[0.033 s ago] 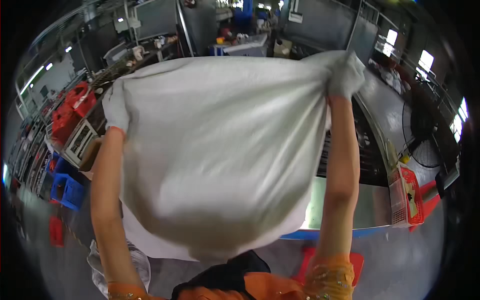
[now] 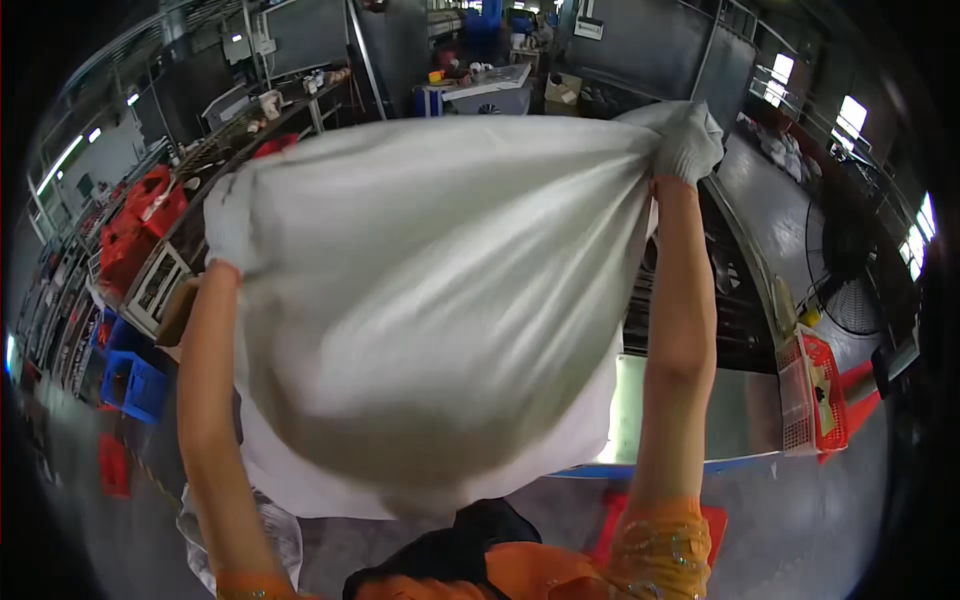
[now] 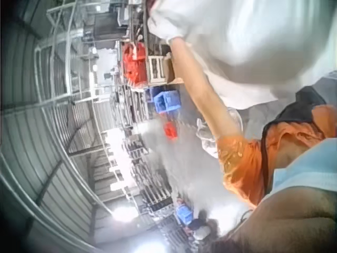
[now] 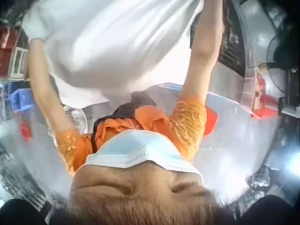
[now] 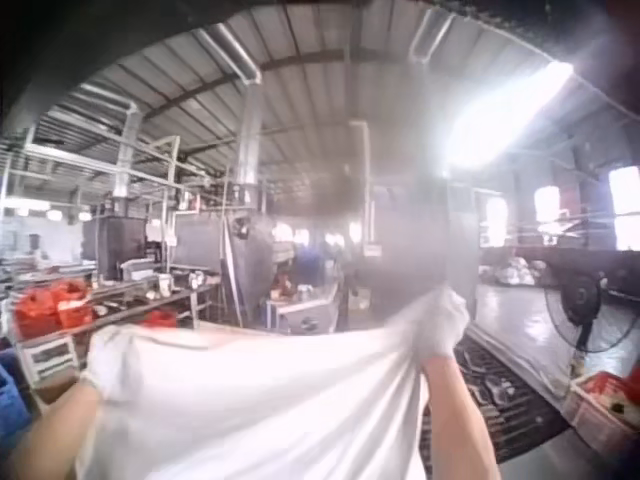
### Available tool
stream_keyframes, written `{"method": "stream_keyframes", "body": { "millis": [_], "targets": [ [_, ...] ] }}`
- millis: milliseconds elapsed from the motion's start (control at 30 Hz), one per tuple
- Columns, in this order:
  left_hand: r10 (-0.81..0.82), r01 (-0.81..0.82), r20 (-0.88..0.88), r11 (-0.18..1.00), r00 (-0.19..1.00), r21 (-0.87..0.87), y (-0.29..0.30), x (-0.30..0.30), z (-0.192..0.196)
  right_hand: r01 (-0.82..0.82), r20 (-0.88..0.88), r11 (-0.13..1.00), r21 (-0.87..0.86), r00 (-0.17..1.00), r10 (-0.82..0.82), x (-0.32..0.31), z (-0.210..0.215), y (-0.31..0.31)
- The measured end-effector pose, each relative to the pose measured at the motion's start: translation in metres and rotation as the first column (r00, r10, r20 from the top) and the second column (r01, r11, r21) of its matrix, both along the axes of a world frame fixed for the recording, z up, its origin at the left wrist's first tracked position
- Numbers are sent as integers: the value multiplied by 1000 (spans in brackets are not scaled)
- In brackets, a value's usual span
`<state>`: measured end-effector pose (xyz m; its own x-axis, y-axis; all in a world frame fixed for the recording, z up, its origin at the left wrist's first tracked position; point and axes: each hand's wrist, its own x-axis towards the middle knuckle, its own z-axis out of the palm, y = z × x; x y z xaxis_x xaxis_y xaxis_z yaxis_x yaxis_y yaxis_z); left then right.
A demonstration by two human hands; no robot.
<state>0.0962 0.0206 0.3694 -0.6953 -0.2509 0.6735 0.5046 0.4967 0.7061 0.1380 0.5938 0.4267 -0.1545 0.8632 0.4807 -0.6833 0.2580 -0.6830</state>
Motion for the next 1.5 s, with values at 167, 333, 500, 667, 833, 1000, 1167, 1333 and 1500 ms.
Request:
{"method": "stream_keyframes", "body": {
  "millis": [167,333,500,667,833,1000,1167,1333,1500],
  "targets": [
    [-80,159,175,847,981,-507,-4,14,-87,-327,664,860,391,747,-18,-96,-166,161],
    [350,-71,471,856,809,-513,-265,125,-263,-567,933,787,-242,87,350,-3,-361,109],
    [180,-273,920,958,348,-84,-196,199,-368,-410,781,703,-582,-41,623,223,-488,106],
    [121,-385,898,921,423,57,-177,200,-357,-188,327,489,-852,538,777,265,-482,12],
    [49,-403,838,891,544,210,-136,167,-357,-104,636,786,-610,528,563,252,-517,-4],
    [-72,-355,753,850,655,389,-81,131,-346,102,638,835,-541,696,329,233,-514,-3],
    [-106,-341,662,791,742,509,-66,127,-322,123,342,674,-728,918,202,214,-480,-27],
    [-101,-324,554,719,827,615,-58,133,-295,77,312,688,-722,923,224,192,-418,-17],
    [-27,-263,367,650,930,713,-75,131,-229,-196,145,739,-645,918,370,130,-311,-25]
  ]
}}
